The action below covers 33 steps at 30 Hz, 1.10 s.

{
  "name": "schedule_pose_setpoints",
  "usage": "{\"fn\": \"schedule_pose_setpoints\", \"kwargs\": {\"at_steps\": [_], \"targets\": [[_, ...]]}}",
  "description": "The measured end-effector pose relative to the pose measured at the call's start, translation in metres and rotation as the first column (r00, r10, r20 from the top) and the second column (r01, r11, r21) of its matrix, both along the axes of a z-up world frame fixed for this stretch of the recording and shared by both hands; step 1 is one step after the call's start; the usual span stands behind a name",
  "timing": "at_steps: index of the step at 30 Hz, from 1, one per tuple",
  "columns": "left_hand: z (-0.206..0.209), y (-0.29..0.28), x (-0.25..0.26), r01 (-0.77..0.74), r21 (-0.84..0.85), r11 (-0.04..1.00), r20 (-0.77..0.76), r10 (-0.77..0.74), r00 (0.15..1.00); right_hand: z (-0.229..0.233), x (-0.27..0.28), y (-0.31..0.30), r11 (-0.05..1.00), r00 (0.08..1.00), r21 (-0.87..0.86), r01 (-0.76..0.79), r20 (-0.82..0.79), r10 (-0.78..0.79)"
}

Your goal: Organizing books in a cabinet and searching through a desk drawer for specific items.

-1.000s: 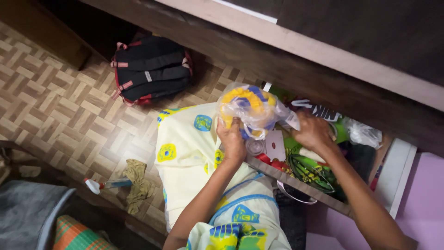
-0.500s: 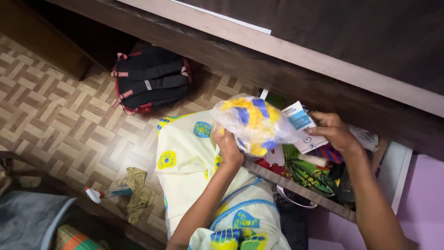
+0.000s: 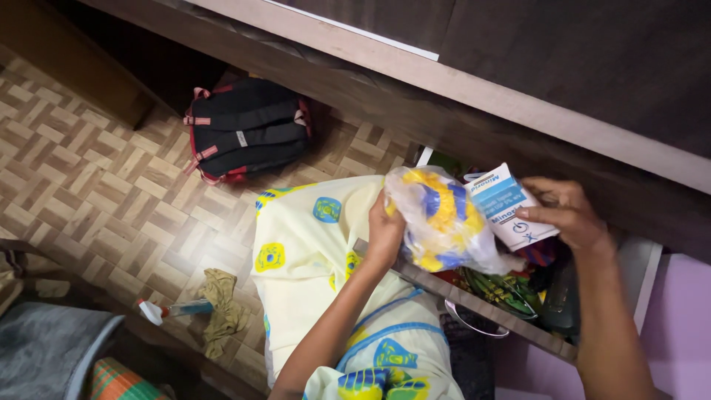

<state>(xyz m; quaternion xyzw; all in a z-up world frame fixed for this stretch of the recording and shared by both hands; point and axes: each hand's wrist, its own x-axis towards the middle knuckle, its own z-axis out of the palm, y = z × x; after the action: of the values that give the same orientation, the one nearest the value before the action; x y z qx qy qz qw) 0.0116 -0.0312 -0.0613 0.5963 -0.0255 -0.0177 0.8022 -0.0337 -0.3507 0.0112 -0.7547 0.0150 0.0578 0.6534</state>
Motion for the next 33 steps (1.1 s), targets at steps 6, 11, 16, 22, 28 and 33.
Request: {"fn": "schedule_pose_setpoints", "kwargs": {"at_steps": [6,11,16,22,28,33], "targets": [[0.041,-0.002,-0.008,0.218,0.492,0.843,0.117,-0.312,0.943,0.033,-0.015,0.000,0.853,0.992,-0.507,0.124,0.088,-0.091],[0.040,-0.004,-0.017,0.063,0.725,0.686,0.361,-0.457,0.813,0.052,-0.028,0.016,0.834,0.971,-0.521,0.180,0.231,-0.065],[0.041,-0.003,-0.034,0.342,0.329,0.880,0.175,-0.413,0.894,-0.015,-0.021,0.057,0.775,0.875,-0.512,0.371,0.472,-0.107],[0.014,-0.032,-0.046,0.401,-0.140,0.905,0.202,-0.370,0.907,0.013,-0.027,0.145,0.697,0.717,-0.591,0.406,0.679,0.158],[-0.042,-0.032,-0.035,0.397,-0.299,0.868,0.064,-0.397,0.916,0.030,-0.031,0.130,0.833,0.784,-0.531,0.155,0.579,0.223],[0.038,-0.018,-0.035,0.429,-0.046,0.902,0.142,-0.420,0.897,0.035,-0.027,0.118,0.950,0.846,-0.290,0.113,0.530,0.061]]}}
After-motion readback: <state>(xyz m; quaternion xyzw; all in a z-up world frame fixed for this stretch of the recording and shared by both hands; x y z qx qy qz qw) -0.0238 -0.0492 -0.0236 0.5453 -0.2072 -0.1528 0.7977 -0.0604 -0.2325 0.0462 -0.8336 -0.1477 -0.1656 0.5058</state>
